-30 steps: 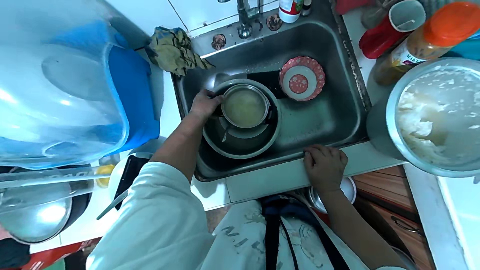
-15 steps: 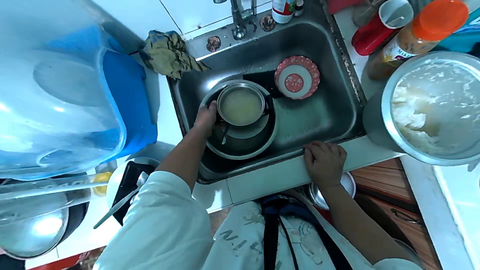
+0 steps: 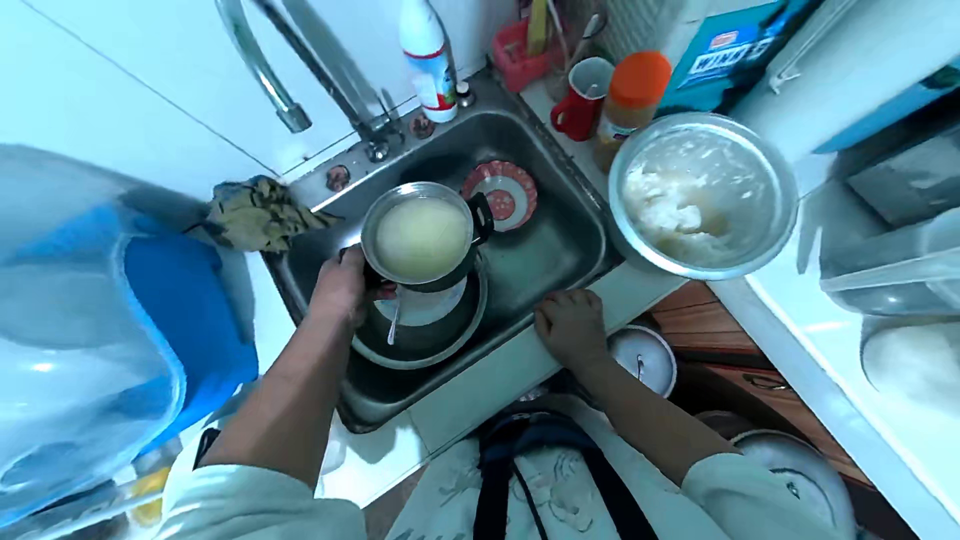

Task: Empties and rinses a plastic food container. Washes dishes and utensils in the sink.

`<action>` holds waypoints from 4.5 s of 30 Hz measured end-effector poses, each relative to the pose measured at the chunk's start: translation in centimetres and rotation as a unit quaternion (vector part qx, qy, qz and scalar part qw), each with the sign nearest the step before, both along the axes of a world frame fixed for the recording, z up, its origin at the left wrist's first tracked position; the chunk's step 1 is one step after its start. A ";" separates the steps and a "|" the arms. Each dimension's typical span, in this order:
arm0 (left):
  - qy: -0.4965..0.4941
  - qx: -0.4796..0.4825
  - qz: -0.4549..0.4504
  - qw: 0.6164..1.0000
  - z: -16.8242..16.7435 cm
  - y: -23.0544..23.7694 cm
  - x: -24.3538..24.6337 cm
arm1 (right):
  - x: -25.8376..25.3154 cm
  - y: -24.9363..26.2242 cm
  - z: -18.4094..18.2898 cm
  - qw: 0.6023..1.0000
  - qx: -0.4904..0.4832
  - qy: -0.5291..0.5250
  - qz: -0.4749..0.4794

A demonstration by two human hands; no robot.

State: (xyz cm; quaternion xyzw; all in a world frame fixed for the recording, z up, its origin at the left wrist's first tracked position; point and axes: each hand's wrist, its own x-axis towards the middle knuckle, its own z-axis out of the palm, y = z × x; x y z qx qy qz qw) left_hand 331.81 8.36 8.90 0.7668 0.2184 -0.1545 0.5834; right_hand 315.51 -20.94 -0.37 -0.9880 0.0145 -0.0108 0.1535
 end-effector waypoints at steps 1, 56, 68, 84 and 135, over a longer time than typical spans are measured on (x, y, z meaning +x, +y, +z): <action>-0.006 -0.007 -0.006 1.000 1.3 -1.3 0.0 | 0.0 0.0 0.1 1.000 0.005 -0.002 0.002; -0.457 0.428 -0.426 0.654 11.7 -34.6 -1.2 | 0.0 -1.5 0.5 0.984 0.153 0.053 0.071; -0.641 0.335 -0.445 0.528 13.4 -32.3 -0.9 | 0.0 -1.1 0.2 0.989 0.132 0.044 0.053; -0.697 0.267 -0.333 0.577 13.2 -29.4 0.8 | -0.2 -0.8 0.0 0.997 0.073 -0.023 0.032; 0.035 -0.229 0.012 0.973 -11.6 -16.8 1.9 | 0.0 -0.2 -0.3 0.999 -0.014 -0.035 0.023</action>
